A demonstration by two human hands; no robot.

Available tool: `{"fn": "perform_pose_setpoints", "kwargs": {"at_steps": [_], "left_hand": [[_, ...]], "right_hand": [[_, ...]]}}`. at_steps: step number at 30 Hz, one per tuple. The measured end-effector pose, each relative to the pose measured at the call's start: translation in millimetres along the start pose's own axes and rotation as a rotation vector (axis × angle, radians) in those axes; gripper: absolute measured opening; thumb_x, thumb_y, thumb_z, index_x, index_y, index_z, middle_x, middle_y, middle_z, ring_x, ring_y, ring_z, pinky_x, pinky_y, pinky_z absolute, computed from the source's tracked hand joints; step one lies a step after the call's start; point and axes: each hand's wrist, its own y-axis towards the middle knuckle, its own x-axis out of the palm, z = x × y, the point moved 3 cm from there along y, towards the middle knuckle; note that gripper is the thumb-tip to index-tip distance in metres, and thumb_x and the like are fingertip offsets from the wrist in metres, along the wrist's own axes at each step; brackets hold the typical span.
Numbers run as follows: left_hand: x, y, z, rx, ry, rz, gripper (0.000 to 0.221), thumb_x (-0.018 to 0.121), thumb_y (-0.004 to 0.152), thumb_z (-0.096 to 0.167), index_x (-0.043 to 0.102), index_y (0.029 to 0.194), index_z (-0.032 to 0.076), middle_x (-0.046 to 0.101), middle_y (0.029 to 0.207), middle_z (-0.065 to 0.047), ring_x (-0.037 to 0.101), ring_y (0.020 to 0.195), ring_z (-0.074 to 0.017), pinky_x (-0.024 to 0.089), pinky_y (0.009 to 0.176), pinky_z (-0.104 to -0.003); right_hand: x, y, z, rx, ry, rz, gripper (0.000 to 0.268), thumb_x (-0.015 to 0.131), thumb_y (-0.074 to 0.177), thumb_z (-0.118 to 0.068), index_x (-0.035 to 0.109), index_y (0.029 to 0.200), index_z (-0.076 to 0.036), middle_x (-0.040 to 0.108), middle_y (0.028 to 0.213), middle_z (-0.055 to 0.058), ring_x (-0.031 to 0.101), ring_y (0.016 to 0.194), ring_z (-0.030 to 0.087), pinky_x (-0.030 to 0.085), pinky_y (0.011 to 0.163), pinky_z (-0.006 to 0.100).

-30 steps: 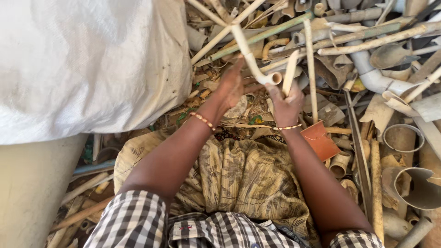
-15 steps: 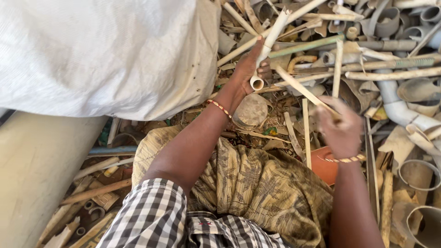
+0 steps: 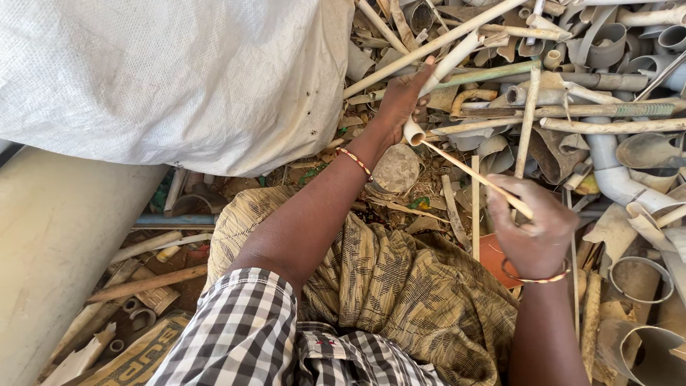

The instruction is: The person sorts through a pile of PVC pipe scraps by hand, picking up various lengths and fittings and placing them into a white sack.

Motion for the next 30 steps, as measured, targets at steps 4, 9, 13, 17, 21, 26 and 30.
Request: {"fn": "perform_pose_setpoints", "kwargs": {"at_steps": [4,9,13,17,21,26,30], "left_hand": [[-14.2,22.3,-23.2,0.069,0.126,0.135,0.049,0.073,0.088,0.049,0.073,0.092,0.0,0.057,0.061,0.002,0.044,0.046,-0.0042,0.034,0.039,-0.021],[-28.0,44.2,-51.3,0.12,0.066,0.146,0.046,0.08,0.086,0.044,0.076,0.091,-0.002,0.061,0.068,0.002,0.048,0.052,-0.0048,0.036,0.045,-0.021],[-34.8,49.0,-63.5,-0.057,0.021,0.176,0.043,0.076,0.09,0.033,0.067,0.098,-0.008,0.054,0.063,-0.003,0.047,0.048,-0.0122,0.04,0.041,-0.028],[-33.0,42.9,-56.3,-0.194,-0.298,0.088,0.035,0.067,0.094,0.017,0.06,0.114,-0.011,0.049,0.07,-0.007,0.044,0.047,-0.0131,0.041,0.038,-0.029],[-37.8,40.8,-38.7,-0.193,-0.244,0.194,0.03,0.06,0.093,0.012,0.058,0.117,-0.005,0.058,0.081,-0.012,0.039,0.044,-0.0094,0.039,0.034,-0.026],[-38.3,50.9,-32.8,-0.098,-0.359,0.027,0.033,0.056,0.098,0.01,0.055,0.124,-0.01,0.057,0.08,-0.017,0.042,0.048,-0.0107,0.037,0.037,-0.024],[-36.5,52.0,-37.8,-0.144,-0.44,-0.057,0.032,0.053,0.101,0.011,0.051,0.124,-0.011,0.056,0.079,-0.015,0.041,0.049,-0.0116,0.038,0.038,-0.025]], "right_hand": [[15.6,2.3,-6.9,-0.155,-0.166,-0.11,0.014,0.069,0.094,0.004,0.074,0.105,-0.002,0.075,0.108,0.014,0.073,0.093,0.022,0.061,0.081,0.031],[33.6,5.7,-27.8,-0.258,0.033,-0.166,0.014,0.068,0.095,0.006,0.068,0.108,-0.001,0.07,0.127,0.012,0.071,0.115,0.025,0.062,0.096,0.034],[45.1,8.5,-40.7,-0.271,-0.089,-0.22,0.037,0.063,0.081,0.012,0.072,0.113,-0.003,0.07,0.124,0.011,0.072,0.115,0.03,0.061,0.097,0.038],[54.3,7.9,-35.5,-0.118,0.126,-0.208,0.038,0.058,0.087,0.017,0.068,0.119,0.001,0.069,0.129,0.017,0.073,0.111,0.028,0.062,0.096,0.034],[64.0,0.5,-21.4,-0.111,0.122,-0.171,0.034,0.057,0.087,0.015,0.069,0.117,0.002,0.071,0.124,0.018,0.073,0.111,0.03,0.061,0.096,0.035],[59.1,-4.8,-2.9,-0.146,0.357,0.1,0.016,0.06,0.101,0.008,0.068,0.111,-0.001,0.073,0.122,0.016,0.073,0.118,0.028,0.061,0.103,0.04],[49.0,-3.3,5.7,-0.004,0.406,0.181,0.014,0.06,0.103,0.007,0.069,0.113,0.002,0.074,0.12,0.016,0.075,0.114,0.027,0.062,0.1,0.039]]}}
